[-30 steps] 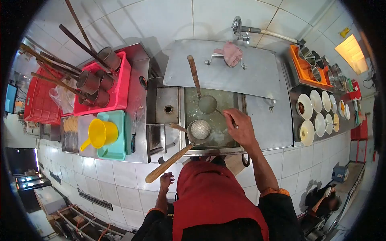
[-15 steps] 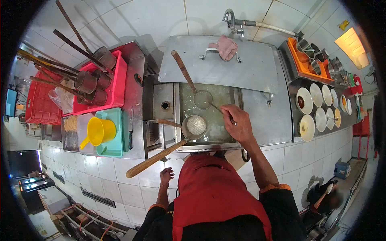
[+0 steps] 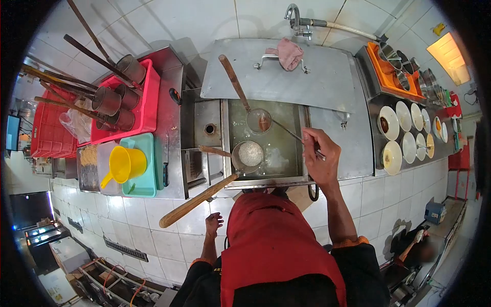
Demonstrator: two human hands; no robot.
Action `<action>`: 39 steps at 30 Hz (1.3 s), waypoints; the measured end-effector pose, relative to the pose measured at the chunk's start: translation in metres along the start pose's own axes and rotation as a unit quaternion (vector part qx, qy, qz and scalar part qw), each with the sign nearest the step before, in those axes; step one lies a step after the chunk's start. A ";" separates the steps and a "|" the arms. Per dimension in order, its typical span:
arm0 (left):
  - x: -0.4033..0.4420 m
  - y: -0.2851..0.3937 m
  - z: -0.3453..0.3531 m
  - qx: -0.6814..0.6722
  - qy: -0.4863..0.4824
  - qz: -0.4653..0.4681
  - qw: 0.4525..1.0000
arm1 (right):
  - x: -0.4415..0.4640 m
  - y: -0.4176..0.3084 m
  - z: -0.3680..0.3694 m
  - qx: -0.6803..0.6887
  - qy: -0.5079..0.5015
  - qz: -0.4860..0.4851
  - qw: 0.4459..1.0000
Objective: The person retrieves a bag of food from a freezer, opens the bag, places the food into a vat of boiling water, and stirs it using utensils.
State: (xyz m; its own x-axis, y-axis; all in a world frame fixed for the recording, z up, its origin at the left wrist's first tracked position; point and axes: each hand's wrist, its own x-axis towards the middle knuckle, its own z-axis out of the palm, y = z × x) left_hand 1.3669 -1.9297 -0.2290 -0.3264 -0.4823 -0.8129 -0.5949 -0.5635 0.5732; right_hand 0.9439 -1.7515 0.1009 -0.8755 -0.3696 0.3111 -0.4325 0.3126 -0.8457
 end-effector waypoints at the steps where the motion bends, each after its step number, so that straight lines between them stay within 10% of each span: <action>1: 0.000 -0.001 -0.001 -0.008 -0.008 0.011 1.000 | 0.000 0.002 0.002 0.004 -0.003 0.006 1.000; 18: 0.007 0.038 -0.013 0.036 0.057 0.141 0.988 | -0.006 0.030 0.018 0.033 0.026 0.044 0.998; 39: -0.005 0.357 0.085 0.293 -0.069 0.604 0.738 | -0.028 0.032 0.042 0.108 0.102 0.117 0.982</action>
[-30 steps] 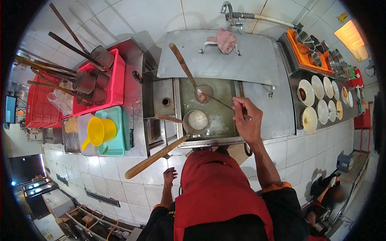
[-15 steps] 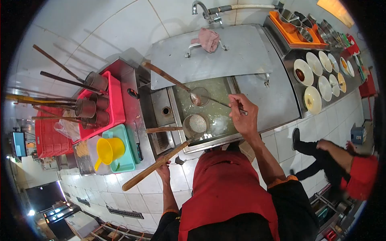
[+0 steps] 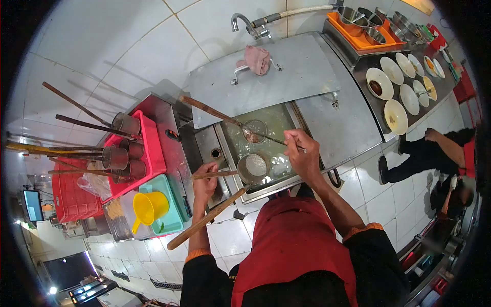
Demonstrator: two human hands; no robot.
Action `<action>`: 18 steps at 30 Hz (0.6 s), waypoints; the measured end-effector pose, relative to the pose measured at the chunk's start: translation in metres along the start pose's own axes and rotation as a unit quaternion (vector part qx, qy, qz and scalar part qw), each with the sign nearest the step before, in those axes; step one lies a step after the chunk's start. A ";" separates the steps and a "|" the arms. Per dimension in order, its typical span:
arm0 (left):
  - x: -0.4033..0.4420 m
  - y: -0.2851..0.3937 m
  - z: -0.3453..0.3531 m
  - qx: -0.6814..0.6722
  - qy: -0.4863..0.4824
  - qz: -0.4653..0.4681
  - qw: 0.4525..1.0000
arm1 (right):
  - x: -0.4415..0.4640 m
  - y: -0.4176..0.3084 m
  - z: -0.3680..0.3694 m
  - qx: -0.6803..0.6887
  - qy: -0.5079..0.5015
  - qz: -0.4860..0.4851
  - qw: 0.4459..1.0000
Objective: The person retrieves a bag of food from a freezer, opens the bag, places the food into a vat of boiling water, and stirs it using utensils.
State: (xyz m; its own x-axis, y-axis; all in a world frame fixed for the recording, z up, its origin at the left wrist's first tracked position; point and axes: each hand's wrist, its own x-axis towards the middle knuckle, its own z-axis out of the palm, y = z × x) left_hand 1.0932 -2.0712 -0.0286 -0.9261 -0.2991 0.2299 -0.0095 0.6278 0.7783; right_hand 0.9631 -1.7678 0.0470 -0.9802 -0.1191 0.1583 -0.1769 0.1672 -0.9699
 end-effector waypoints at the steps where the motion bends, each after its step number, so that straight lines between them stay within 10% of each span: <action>1: 0.019 0.019 -0.003 0.061 -0.049 -0.054 0.996 | 0.001 0.004 0.002 -0.008 0.014 -0.017 1.000; 7: 0.095 0.035 0.022 0.215 -0.254 0.221 0.917 | 0.001 0.014 0.011 0.040 0.022 0.070 0.997; 18: 0.138 0.017 0.090 0.381 -0.371 0.345 0.774 | 0.004 0.018 0.001 0.096 0.081 0.112 0.986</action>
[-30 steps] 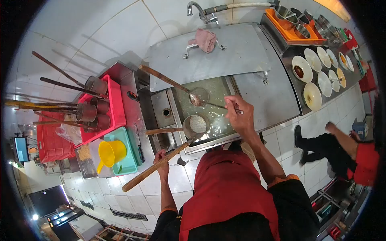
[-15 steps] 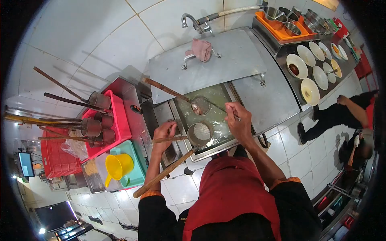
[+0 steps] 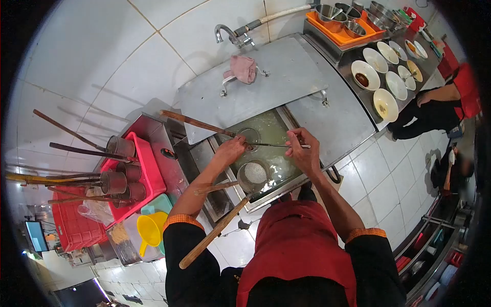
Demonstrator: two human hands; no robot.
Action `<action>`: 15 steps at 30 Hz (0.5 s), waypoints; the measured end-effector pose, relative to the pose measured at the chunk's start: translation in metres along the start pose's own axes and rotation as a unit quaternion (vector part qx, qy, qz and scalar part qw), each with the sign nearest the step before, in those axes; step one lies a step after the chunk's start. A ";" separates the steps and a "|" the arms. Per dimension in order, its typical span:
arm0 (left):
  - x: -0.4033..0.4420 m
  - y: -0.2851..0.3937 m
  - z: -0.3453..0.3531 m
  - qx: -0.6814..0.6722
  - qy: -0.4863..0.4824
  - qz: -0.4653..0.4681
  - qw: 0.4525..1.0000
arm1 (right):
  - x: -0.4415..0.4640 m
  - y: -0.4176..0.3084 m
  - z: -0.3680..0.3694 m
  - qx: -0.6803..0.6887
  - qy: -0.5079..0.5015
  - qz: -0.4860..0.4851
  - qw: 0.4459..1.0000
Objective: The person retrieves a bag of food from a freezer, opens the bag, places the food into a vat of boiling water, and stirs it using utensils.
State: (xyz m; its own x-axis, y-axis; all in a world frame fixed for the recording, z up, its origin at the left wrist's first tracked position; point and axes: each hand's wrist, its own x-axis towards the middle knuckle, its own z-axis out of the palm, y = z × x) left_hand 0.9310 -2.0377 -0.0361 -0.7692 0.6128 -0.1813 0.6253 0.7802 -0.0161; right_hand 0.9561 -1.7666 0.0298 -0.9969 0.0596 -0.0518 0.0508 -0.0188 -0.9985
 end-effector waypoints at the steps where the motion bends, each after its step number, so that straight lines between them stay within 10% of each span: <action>1: 0.001 0.000 0.001 0.005 0.020 0.014 1.000 | 0.001 -0.001 -0.001 0.003 0.002 0.006 1.000; 15: 0.019 -0.008 0.036 -0.056 -0.039 0.044 0.997 | 0.003 -0.005 -0.009 0.008 0.000 0.030 1.000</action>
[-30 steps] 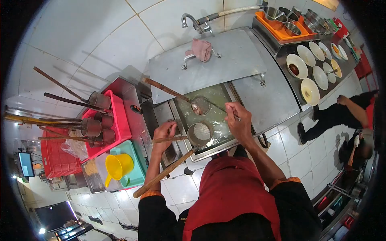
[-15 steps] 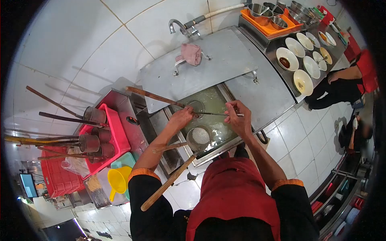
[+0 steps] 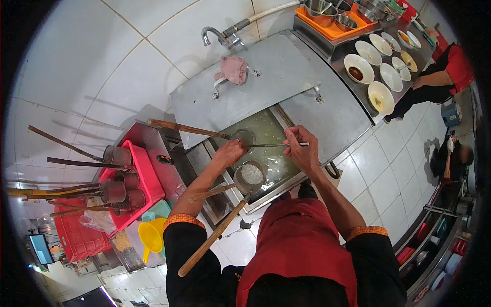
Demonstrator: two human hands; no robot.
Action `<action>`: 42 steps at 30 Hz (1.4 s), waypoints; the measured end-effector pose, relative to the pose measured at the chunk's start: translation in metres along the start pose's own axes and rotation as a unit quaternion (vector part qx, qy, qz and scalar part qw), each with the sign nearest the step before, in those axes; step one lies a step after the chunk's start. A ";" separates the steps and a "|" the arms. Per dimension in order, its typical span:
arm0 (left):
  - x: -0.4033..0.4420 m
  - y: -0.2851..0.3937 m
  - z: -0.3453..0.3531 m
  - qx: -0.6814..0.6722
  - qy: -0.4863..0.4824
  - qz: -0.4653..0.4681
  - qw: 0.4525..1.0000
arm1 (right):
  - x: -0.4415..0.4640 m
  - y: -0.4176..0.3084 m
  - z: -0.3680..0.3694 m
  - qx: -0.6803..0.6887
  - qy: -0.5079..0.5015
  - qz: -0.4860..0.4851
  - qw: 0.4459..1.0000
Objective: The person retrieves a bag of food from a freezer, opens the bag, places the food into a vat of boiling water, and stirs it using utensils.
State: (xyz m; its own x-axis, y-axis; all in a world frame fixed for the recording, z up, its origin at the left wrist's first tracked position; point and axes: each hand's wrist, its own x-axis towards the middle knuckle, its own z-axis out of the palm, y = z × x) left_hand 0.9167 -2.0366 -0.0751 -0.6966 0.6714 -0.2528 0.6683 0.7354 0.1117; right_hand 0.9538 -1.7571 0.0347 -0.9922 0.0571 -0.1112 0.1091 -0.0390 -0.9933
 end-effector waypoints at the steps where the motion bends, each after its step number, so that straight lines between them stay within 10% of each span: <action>1: 0.000 0.001 -0.002 0.018 0.002 0.010 1.000 | -0.001 -0.001 -0.001 -0.004 0.000 0.004 1.000; 30: -0.029 0.033 -0.281 -0.221 0.277 -0.064 0.933 | -0.061 -0.033 -0.125 0.066 0.174 0.003 0.983; 42: -0.058 0.052 -0.369 -0.333 0.313 -0.122 0.881 | -0.025 -0.095 -0.060 -0.004 -0.047 -0.101 0.994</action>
State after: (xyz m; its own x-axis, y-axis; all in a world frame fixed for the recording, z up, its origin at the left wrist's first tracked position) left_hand 0.8955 -2.0031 0.2998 -0.9451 0.2507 0.2094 0.3226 0.6148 0.7197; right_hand 0.9717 -1.6945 0.1303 -0.9951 -0.0310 0.0944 -0.0935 -0.0285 -0.9952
